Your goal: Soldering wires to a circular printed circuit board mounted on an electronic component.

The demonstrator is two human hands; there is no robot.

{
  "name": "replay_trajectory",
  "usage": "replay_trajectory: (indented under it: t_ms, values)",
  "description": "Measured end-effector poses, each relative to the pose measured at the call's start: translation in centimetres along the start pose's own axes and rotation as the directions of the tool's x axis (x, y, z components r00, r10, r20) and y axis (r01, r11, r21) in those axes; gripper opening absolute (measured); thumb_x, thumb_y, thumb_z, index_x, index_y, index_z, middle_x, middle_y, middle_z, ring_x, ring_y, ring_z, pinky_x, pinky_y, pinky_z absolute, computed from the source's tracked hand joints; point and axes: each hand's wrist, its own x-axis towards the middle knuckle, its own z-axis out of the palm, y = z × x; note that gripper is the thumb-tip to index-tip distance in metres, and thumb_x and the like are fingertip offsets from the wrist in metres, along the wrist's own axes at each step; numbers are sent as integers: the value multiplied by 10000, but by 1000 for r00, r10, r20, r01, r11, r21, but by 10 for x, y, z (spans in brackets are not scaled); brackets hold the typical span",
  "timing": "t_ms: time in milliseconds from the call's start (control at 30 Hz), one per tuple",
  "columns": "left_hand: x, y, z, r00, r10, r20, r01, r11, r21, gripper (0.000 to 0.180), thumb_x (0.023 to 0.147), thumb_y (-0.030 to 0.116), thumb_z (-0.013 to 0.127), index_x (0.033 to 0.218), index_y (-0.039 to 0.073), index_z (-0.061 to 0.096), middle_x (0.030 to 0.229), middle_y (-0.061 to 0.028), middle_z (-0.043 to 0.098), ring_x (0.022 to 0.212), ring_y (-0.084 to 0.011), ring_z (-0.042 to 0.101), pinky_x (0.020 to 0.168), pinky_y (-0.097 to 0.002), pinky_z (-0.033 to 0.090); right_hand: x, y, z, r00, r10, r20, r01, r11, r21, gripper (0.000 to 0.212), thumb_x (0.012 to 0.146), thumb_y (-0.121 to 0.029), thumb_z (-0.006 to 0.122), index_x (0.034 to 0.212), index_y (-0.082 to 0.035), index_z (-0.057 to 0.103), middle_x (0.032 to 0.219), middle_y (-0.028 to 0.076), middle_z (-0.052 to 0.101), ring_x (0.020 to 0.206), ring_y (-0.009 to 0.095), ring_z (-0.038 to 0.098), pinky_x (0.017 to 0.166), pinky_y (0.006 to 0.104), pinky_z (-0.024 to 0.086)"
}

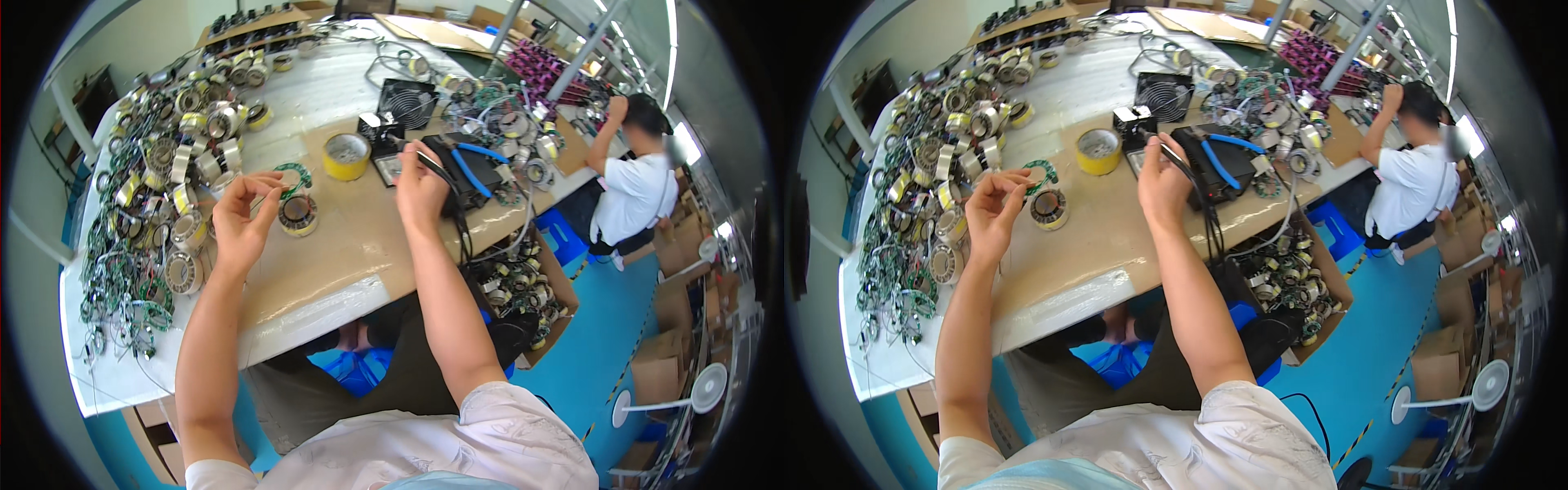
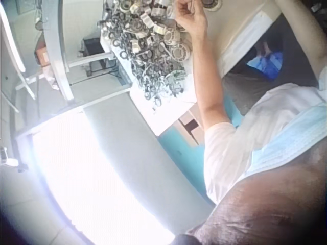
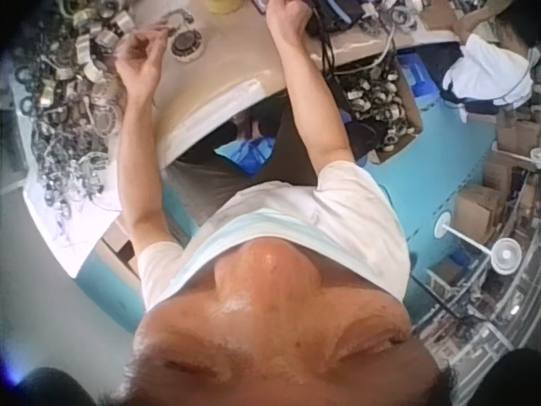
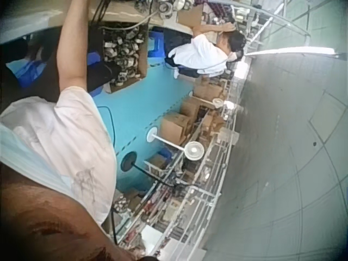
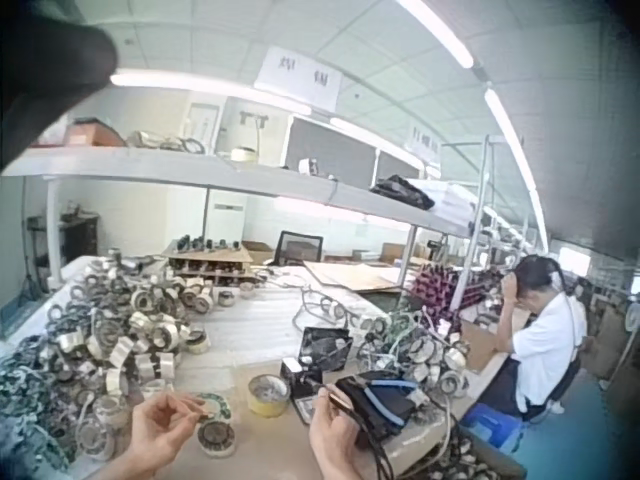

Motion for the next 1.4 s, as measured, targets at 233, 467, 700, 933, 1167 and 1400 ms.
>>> replay_trajectory:
  t_ms: [233, 467, 700, 933, 1167, 1400]
  values:
    - [0, -7, 1, 1000, -17, 20, 17, 1000, -17, 80, 924, -59, 615, 904, 6, 574, 1022, -146, 709, 1158, -265, 619, 1016, -371, 457, 10, -42, 0, 742, 532, 409, -599, 799, 47, 197, 928, -122, 608, 1007, 51, 658, 885, 157, 726, 490, 76, 503, 401, 239, 367]
    - [-1, -6, 0, 1000, -16, -26, 15, 999, -33, 65, 908, -61, 628, 903, -8, 590, 1030, -142, 703, 1091, -227, 658, 973, -341, 493, -91, -104, 28, 771, 28, 636, 185, 946, -265, 286, 859, -234, 684, 906, 46, 722, 732, 189, 706, 692, 320, 709, 673, 425, 553]
    - [2, -2, -1, 990, 40, -132, -56, 991, -124, 69, 982, 32, 605, 937, 25, 553, 1157, -195, 689, 1013, -178, 664, 858, -301, 550, -52, -79, 36, 794, -381, 473, 523, 825, -213, 219, 879, -221, 667, 820, -12, 693, 745, 194, 686, 743, 391, 684, 686, 474, 541]
    - [-1, 6, -6, 969, -39, -244, -10, 981, -196, 87, 988, 75, 616, 946, 21, 561, 968, -132, 703, 842, -162, 678, 718, -303, 582, 93, -121, -59, 935, -196, 295, 266, 938, -223, 217, 946, -227, 672, 935, -17, 727, 707, 71, 713, 627, 144, 673, 577, 312, 510]
    - [-3, 2, 13, 982, -112, -151, 83, 978, -190, 101, 977, 72, 630, 924, 23, 559, 832, -87, 672, 760, -134, 663, 643, -283, 571, 268, -107, -194, 970, -238, 51, 230, 828, -512, 348, 924, -356, 675, 962, -16, 741, 767, 112, 729, 697, 192, 682, 664, 332, 516]
    - [-15, 15, 8, 878, -473, -65, 461, 876, -141, 130, 1017, 168, 591, 1020, 80, 495, 633, -59, 602, 418, -118, 531, 303, -250, 347, 318, 5, -226, 952, 76, 295, 262, 290, -920, 337, 806, -220, 636, 979, 62, 701, 1041, 308, 686, 1029, 441, 665, 916, 489, 519]
